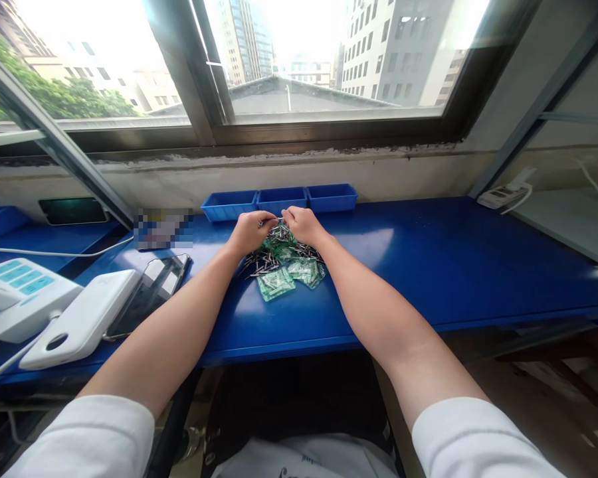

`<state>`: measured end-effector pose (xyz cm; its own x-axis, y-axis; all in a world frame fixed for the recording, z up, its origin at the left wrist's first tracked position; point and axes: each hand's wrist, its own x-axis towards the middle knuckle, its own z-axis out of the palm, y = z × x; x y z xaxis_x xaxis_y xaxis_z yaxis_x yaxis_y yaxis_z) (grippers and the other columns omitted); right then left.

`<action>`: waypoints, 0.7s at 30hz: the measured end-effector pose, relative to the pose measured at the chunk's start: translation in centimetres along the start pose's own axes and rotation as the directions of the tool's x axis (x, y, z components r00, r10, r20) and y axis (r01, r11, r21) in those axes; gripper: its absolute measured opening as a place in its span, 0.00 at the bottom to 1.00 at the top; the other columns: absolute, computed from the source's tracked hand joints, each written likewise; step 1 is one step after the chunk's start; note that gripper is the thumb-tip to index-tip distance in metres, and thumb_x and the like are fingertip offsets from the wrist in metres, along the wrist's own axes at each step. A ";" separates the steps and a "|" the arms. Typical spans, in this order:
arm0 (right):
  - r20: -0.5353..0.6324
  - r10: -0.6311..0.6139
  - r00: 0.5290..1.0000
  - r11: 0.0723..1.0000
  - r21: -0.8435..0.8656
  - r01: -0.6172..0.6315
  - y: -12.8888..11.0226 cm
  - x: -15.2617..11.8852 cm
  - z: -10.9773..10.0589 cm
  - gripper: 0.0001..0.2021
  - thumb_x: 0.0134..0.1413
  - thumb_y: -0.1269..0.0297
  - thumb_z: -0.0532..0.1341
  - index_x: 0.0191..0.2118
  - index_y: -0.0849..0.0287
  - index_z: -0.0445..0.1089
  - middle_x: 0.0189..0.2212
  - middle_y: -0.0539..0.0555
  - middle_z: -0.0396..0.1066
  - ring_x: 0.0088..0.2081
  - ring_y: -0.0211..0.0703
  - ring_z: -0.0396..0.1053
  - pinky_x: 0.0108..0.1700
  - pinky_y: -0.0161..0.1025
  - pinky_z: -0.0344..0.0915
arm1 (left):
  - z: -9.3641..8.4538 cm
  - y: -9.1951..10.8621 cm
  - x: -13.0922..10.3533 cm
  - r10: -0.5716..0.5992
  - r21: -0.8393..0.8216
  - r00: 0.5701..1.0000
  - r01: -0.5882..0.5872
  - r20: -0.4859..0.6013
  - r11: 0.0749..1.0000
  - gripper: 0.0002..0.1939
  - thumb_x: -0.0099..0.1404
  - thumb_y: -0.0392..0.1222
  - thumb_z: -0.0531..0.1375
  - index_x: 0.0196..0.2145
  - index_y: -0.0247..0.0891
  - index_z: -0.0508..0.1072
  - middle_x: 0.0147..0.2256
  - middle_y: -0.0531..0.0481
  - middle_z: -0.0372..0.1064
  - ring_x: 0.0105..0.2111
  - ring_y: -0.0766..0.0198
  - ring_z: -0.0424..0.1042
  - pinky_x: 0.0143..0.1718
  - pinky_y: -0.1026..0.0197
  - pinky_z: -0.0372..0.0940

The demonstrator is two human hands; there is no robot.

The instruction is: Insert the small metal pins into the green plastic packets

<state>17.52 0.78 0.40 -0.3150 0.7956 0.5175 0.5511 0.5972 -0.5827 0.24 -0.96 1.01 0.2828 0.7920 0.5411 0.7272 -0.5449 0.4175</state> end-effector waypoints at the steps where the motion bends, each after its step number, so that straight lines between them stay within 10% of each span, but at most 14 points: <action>1: -0.009 0.002 1.000 0.998 0.055 -0.001 -0.1 0.0 -0.1 0.18 0.63 0.56 0.49 0.28 0.59 0.68 0.25 0.51 0.70 0.29 0.39 0.66 0.35 0.35 0.59 | 0.0 0.0 0.0 0.002 0.006 1.000 -0.002 -0.005 1.000 0.12 0.63 0.42 0.55 0.37 0.38 0.78 0.37 0.48 0.76 0.37 0.59 0.73 0.44 0.61 0.65; 12: -0.080 0.095 0.992 0.962 0.264 -0.071 0.2 0.4 -0.4 0.22 0.56 0.45 0.54 0.34 0.60 0.73 0.31 0.53 0.74 0.33 0.41 0.70 0.37 0.36 0.65 | 0.0 -0.2 0.1 -0.025 0.057 1.000 0.026 -0.015 0.998 0.18 0.62 0.45 0.57 0.47 0.37 0.73 0.42 0.46 0.74 0.43 0.57 0.71 0.47 0.59 0.64; 21: -0.246 0.271 0.930 0.910 -0.249 -0.331 2.6 0.5 -1.6 0.25 0.54 0.55 0.57 0.57 0.58 0.64 0.54 0.58 0.67 0.55 0.59 0.56 0.54 0.57 0.56 | 0.5 -1.2 -0.2 -0.021 0.140 0.999 0.015 0.046 0.990 0.16 0.61 0.46 0.57 0.43 0.36 0.75 0.43 0.45 0.72 0.43 0.56 0.70 0.48 0.57 0.63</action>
<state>20.06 2.57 0.16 0.0466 0.8772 0.4778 0.7983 0.2549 -0.5457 -0.38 -0.31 0.10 0.2957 0.8151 0.4981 0.8115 -0.4895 0.3193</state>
